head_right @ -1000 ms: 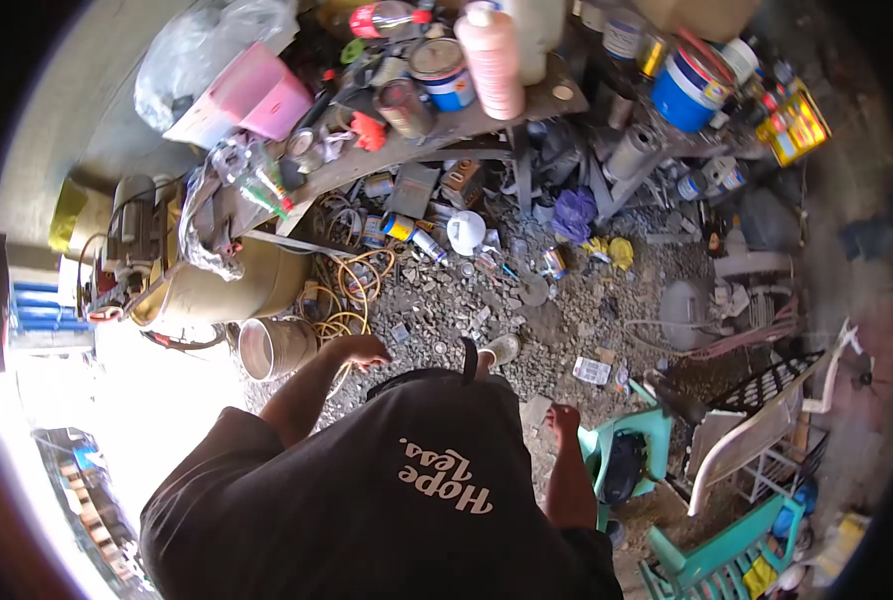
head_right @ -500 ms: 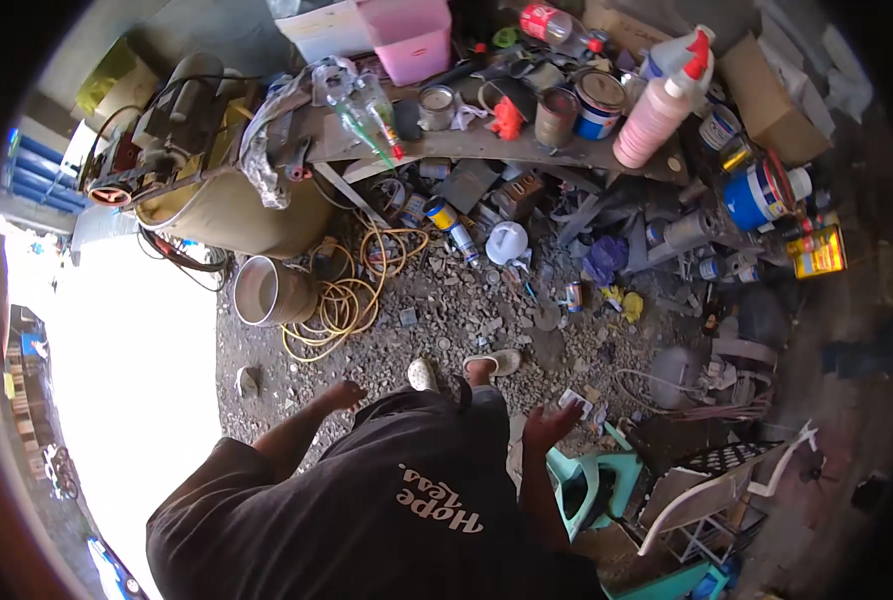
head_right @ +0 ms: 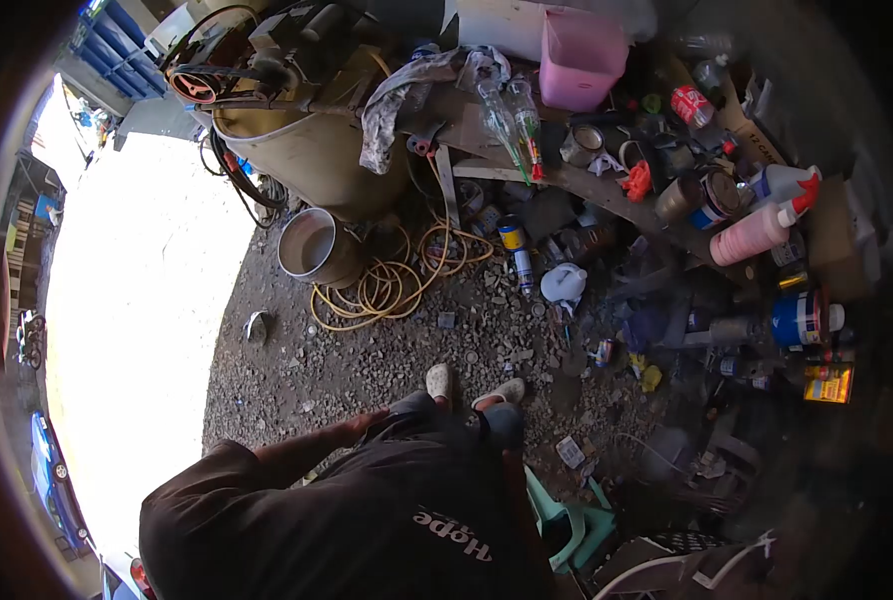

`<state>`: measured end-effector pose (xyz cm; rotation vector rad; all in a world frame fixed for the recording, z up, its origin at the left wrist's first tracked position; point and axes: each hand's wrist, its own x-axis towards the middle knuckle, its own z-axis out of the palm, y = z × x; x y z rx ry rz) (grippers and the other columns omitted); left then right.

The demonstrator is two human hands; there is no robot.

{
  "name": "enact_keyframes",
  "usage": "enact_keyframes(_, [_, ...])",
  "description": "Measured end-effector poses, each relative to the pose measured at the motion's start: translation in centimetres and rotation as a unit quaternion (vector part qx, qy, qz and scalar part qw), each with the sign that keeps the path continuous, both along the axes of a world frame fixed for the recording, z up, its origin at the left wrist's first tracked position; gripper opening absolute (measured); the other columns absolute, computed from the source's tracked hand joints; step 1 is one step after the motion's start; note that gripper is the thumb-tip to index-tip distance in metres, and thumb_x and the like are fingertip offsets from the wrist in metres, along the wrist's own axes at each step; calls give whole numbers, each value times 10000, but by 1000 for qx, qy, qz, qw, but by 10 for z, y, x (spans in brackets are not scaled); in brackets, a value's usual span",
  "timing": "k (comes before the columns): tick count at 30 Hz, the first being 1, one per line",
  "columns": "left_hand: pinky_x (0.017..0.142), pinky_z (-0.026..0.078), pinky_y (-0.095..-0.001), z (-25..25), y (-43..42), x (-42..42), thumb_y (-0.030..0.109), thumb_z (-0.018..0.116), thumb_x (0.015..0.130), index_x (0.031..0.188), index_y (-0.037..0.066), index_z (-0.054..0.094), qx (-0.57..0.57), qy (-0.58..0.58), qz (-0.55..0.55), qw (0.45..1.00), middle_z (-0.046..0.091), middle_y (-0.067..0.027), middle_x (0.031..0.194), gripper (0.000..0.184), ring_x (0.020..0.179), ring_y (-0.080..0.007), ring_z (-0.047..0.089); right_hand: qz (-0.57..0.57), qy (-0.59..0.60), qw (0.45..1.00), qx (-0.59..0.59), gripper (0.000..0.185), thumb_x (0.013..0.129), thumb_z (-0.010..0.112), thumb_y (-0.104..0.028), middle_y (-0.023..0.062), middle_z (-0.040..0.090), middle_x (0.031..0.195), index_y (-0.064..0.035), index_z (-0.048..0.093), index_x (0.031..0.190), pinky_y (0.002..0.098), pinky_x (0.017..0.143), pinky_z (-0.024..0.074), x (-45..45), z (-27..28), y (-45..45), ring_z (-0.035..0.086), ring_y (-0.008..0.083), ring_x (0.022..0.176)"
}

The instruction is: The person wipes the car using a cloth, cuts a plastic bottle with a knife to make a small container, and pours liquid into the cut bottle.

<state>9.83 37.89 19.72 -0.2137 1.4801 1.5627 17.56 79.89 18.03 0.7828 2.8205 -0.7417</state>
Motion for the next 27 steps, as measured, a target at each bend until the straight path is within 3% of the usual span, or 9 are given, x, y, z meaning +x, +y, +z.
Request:
enact_keyframes(4, [1175, 117, -445, 27, 16, -1, 356, 496, 926, 1476, -60, 126, -475, 232, 111, 842, 96, -286, 1544, 783, 1442, -404, 109, 37, -116, 969, -216, 800, 913, 529, -499, 257, 340, 1473, 34, 277, 1453, 395, 1125, 258, -12, 9, 2, 323, 354, 1377])
enact_keyframes(7, [1170, 135, -426, 60, 21, -11, 319, 459, 951, 1490, -33, 104, -447, 257, 119, 848, 86, -254, 1560, 735, 1454, -375, 99, 61, -208, 900, -378, 882, 891, 522, -565, 245, 318, 1493, 25, 228, 1477, 364, 1136, 245, -21, 13, 2, 295, 336, 1401])
enact_keyframes(9, [1126, 262, -401, -93, -28, 42, 359, 523, 922, 1378, -36, 413, -20, 220, -99, 970, 368, -216, 1462, 614, 1362, -340, 352, 45, -191, 909, -369, 882, 884, 526, -576, 258, 343, 1472, 30, 256, 1465, 378, 1127, 264, -24, -5, -4, 320, 349, 1386])
enact_keyframes(13, [1097, 314, -362, 17, -3, 16, 500, 544, 896, 1326, -17, 476, 54, -29, -17, 998, 488, -152, 1358, 675, 1275, -258, 446, 50, -212, 937, -273, 884, 859, 537, -604, 289, 381, 1435, 39, 331, 1430, 412, 1113, 296, -28, 8, -9, 358, 384, 1356])
enact_keyframes(14, [1093, 304, -339, -87, -26, 44, 442, 603, 879, 1377, 3, 436, 156, 308, -95, 934, 441, -106, 1424, 685, 1302, -205, 408, 41, -200, 940, -272, 884, 859, 537, -604, 289, 381, 1435, 39, 331, 1430, 412, 1113, 296, -30, 14, -16, 358, 384, 1356])
enact_keyframes(15, [1081, 302, -336, -75, -21, 47, 382, 725, 802, 1385, 10, 420, 171, 72, -25, 982, 453, -85, 1407, 755, 1295, -182, 401, 45, -183, 952, -240, 891, 851, 556, -592, 297, 379, 1432, 58, 334, 1419, 418, 1102, 311, -31, 16, -19, 370, 395, 1345])
enact_keyframes(24, [1056, 369, -422, -83, -28, 46, 251, 588, 842, 1338, -32, 436, -16, 431, -165, 887, 495, -266, 1326, 591, 1250, -424, 458, 67, -147, 974, -158, 980, 788, 620, -635, 305, 372, 1426, 105, 365, 1378, 414, 1115, 292, -64, 22, -16, 357, 387, 1351])
enact_keyframes(25, [1125, 276, -428, -83, -15, 54, 286, 553, 890, 1434, -62, 258, -44, 81, 5, 996, 380, -319, 1412, 710, 1340, -440, 348, 109, -241, 923, -278, 987, 770, 633, -637, 324, 401, 1394, 118, 384, 1356, 421, 1097, 321, -66, 28, -20, 391, 408, 1323])
enact_keyframes(27, [1134, 242, -421, -47, 3, 46, 340, 508, 941, 1457, -84, 137, -568, 411, 82, 709, 358, -348, 1417, 764, 1333, -395, 375, 42, -246, 915, -316, 977, 774, 626, -639, 330, 420, 1374, 116, 395, 1349, 420, 1096, 323, -50, 7, -30, 397, 411, 1318])
